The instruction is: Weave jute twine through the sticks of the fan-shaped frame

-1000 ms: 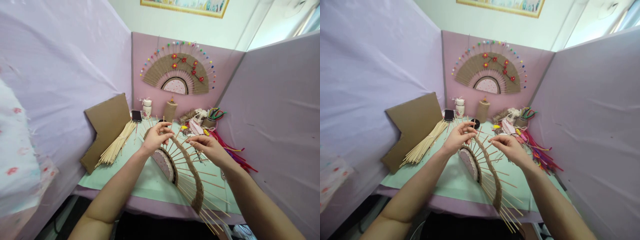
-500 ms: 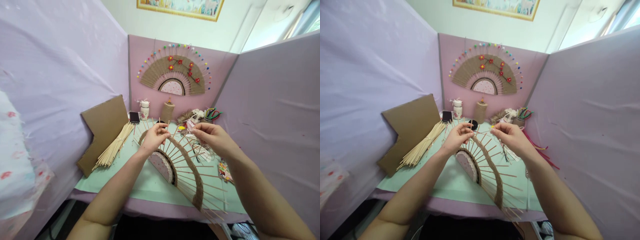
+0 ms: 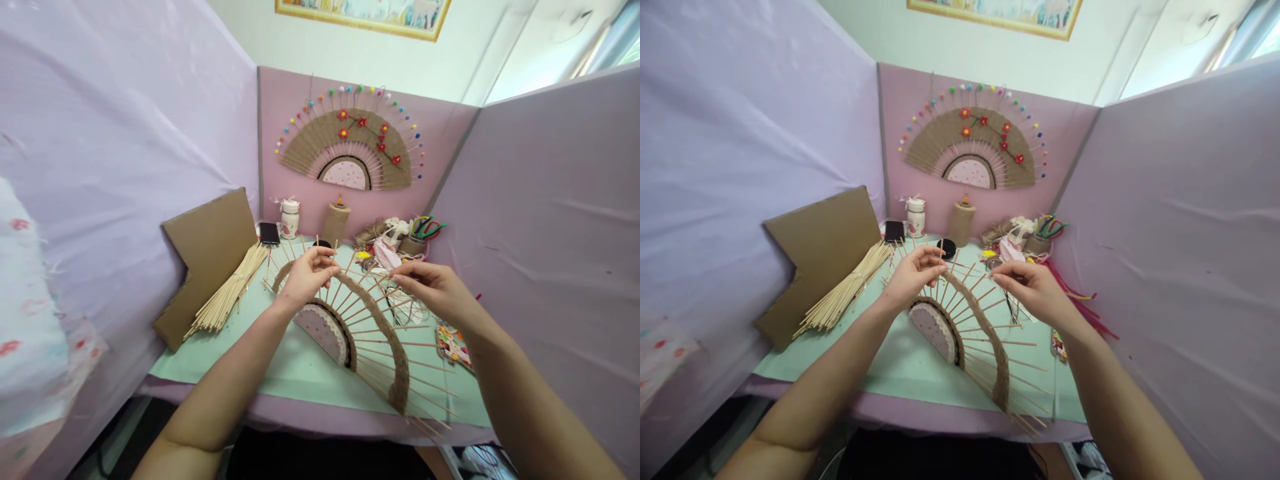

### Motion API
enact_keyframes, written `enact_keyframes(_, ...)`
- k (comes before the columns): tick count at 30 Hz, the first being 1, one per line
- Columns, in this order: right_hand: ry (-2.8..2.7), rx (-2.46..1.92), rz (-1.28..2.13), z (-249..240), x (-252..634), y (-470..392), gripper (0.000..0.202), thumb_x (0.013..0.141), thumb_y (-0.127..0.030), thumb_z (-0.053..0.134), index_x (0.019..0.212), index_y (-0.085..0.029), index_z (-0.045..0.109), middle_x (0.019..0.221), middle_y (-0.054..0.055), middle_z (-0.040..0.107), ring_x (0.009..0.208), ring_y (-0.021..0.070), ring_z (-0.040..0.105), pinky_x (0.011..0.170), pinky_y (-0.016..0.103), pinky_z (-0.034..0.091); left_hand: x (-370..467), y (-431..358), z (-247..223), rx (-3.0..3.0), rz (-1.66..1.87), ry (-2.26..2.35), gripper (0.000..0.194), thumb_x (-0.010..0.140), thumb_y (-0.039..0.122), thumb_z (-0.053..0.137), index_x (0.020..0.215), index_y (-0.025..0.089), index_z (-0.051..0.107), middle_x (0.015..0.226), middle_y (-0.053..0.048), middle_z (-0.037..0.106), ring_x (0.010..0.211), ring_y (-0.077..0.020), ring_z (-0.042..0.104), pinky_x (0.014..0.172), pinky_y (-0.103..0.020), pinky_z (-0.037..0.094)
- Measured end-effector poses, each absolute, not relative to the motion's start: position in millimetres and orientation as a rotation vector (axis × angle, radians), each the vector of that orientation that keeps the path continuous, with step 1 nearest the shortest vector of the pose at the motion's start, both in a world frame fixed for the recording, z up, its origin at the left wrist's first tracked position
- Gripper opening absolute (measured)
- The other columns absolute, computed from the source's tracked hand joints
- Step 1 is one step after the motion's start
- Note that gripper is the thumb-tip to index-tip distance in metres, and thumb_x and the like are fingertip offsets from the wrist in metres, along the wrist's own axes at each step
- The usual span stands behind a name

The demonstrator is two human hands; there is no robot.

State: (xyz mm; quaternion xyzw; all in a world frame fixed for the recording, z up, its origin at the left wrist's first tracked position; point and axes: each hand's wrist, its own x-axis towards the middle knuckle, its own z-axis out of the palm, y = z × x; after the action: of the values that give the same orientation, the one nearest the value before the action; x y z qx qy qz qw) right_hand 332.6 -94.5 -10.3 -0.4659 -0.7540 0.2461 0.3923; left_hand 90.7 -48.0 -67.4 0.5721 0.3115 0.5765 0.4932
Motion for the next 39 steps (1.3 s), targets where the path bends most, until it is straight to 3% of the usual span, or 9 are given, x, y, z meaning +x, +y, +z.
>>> enact_keyframes(10,-1.919,-1.201,0.793,-52,326,-87,0.034,0.078,-0.053,0.065,0.073,-0.019,0.07,0.071,0.005,0.065,0.061,0.0155,0.05,0.057,0.029,0.038,88,-41,-53,1.411,1.501,0.827,0.018,0.073,0.026,0.07,0.081,0.014,0.058,0.072,-0.002,0.068,0.046,-0.0055,0.053,0.046,-0.019,0.039)
enact_keyframes(18,-1.784,-1.148,0.847,-67,307,-68,0.035,0.08,-0.049,0.063,0.095,-0.019,0.073,0.095,0.007,0.072,0.085,0.0211,0.061,0.077,0.034,0.046,83,-8,-62,1.442,1.656,0.934,0.017,0.077,0.026,0.065,0.085,0.016,0.054,0.075,-0.001,0.067,0.046,-0.0057,0.053,0.047,-0.019,0.04)
enact_keyframes(23,-1.79,-1.082,0.892,-80,302,-66,0.049,0.083,-0.051,0.061,0.118,-0.018,0.068,0.087,0.004,0.068,0.077,0.0177,0.058,0.071,0.032,0.045,77,-15,-74,1.626,1.719,1.009,0.031,0.086,0.026,0.057,0.113,0.019,0.046,0.099,-0.005,0.067,0.049,-0.0063,0.056,0.049,-0.022,0.046)
enact_keyframes(26,-1.774,-1.042,0.931,-83,301,-66,0.051,0.083,-0.052,0.061,0.121,-0.018,0.066,0.085,0.003,0.067,0.075,0.0168,0.056,0.069,0.031,0.044,78,-29,-79,1.95,1.95,1.123,0.035,0.09,0.022,0.053,0.123,0.02,0.044,0.126,-0.012,0.057,0.067,-0.009,0.062,0.065,-0.026,0.052)
enact_keyframes(28,-1.755,-1.033,0.951,-85,301,-67,0.05,0.082,-0.053,0.063,0.118,-0.019,0.068,0.085,0.003,0.066,0.075,0.0171,0.056,0.068,0.031,0.044,81,-40,-79,2.199,1.973,1.073,0.034,0.092,0.019,0.049,0.126,0.021,0.044,0.131,-0.013,0.055,0.081,-0.0123,0.064,0.073,-0.028,0.052)
enact_keyframes(30,-1.747,-1.032,0.963,-86,300,-67,0.049,0.081,-0.054,0.063,0.116,-0.019,0.069,0.085,0.003,0.066,0.075,0.0174,0.056,0.067,0.031,0.044,85,-50,-75,2.344,1.769,0.968,0.04,0.095,0.018,0.044,0.134,0.023,0.039,0.126,-0.011,0.061,0.084,-0.0135,0.065,0.073,-0.027,0.051)
enact_keyframes(33,-1.76,-1.035,0.961,-86,302,-67,0.049,0.08,-0.054,0.064,0.114,-0.019,0.069,0.084,0.003,0.067,0.073,0.0168,0.055,0.066,0.03,0.043,89,-55,-67,2.279,1.444,0.928,0.045,0.096,0.019,0.042,0.14,0.024,0.034,0.11,-0.007,0.068,0.07,-0.0111,0.064,0.065,-0.024,0.05)
enact_keyframes(36,-1.772,-1.069,0.901,-82,306,-67,0.045,0.08,-0.053,0.064,0.108,-0.019,0.072,0.085,0.004,0.068,0.072,0.0166,0.055,0.066,0.03,0.043,89,-52,-61,2.094,1.366,0.884,0.042,0.094,0.022,0.046,0.136,0.023,0.041,0.095,-0.002,0.068,0.055,-0.0074,0.057,0.058,-0.021,0.047)
enact_keyframes(39,-1.756,-1.08,0.82,-75,311,-68,0.037,0.08,-0.05,0.064,0.097,-0.019,0.074,0.088,0.005,0.07,0.075,0.0176,0.056,0.069,0.031,0.043,89,-48,-62,1.922,1.382,0.769,0.041,0.09,0.021,0.052,0.13,0.022,0.046,0.087,0.0,0.066,0.054,-0.0065,0.056,0.055,-0.02,0.046)
